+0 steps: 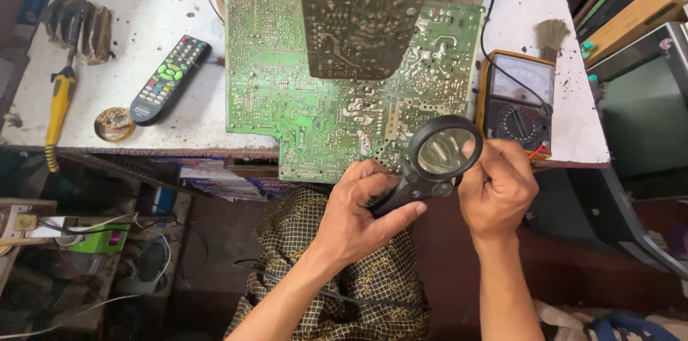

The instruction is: The person uses a magnifying glass to inspect a green circuit board on a cluttered workbench. They then pick up a soldering iron and appear to apply it to specific points on the board while continuing to view through the magnifier.

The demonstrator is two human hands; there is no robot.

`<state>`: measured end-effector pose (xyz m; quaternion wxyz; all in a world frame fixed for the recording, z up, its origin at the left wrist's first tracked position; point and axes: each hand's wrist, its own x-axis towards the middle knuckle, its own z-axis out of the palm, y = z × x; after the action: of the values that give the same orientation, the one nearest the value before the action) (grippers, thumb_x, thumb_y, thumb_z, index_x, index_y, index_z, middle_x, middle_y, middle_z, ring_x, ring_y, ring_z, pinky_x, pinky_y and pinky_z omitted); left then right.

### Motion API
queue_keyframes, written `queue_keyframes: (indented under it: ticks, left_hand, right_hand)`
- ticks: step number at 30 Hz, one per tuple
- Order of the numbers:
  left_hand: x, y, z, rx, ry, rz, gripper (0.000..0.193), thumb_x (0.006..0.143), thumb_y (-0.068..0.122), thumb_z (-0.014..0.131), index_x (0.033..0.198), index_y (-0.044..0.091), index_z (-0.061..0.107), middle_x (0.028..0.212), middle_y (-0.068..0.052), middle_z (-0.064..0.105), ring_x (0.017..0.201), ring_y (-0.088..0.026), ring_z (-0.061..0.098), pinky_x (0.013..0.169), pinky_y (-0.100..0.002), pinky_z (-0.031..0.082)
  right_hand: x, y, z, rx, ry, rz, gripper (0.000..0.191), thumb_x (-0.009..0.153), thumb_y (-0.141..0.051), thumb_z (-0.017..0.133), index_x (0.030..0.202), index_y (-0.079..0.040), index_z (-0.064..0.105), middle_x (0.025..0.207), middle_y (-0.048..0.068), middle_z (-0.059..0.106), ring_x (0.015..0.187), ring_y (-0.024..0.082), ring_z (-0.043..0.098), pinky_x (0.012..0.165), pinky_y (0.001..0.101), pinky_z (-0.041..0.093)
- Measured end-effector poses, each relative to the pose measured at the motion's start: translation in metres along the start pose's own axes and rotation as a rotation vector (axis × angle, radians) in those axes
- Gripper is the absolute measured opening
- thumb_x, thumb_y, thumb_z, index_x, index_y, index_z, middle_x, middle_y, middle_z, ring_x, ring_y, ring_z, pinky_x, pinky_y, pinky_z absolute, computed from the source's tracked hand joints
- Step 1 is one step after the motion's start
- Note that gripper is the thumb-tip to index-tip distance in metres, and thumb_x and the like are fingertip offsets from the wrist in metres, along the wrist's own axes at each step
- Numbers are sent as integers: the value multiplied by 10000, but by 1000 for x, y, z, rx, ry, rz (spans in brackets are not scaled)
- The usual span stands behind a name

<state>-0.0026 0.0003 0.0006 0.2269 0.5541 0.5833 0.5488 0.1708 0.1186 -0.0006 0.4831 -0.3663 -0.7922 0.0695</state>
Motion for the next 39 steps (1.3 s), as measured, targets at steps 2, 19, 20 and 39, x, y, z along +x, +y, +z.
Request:
queue_keyframes:
  ticks: [2,19,20,39]
  left_hand:
    - [0,0,-1,-5,-5,-9,363,776,297,877,956,11,746,914,-78,662,880,-232,621,757,-345,510]
    - [-1,1,-2,-4,-14,-31,374,777,314,875,966,15,753,908,-66,651,881,-224,614,757,-348,511]
    - [-1,1,-3,-1,-6,-12,375,779,311,875,971,13,750,915,-67,652,885,-225,614,765,-348,512]
    - [1,3,-3,-9,-35,-61,369,772,307,875,955,9,757,871,-68,633,855,-222,597,727,-349,489]
  right_hand:
    - [3,2,-2,2,-8,-18,111,1019,-12,699,1116,0,750,952,134,677,820,239,664,715,320,525]
    - [28,7,-12,33,-121,-90,172,948,65,693,1083,-15,764,951,107,669,797,218,658,703,307,506]
    - [29,8,-13,18,-118,-97,179,953,66,695,1095,-17,768,939,105,670,807,218,660,712,306,510]
    - [9,15,-15,130,-66,82,127,1071,-69,744,1116,50,732,911,119,720,808,150,688,739,241,515]
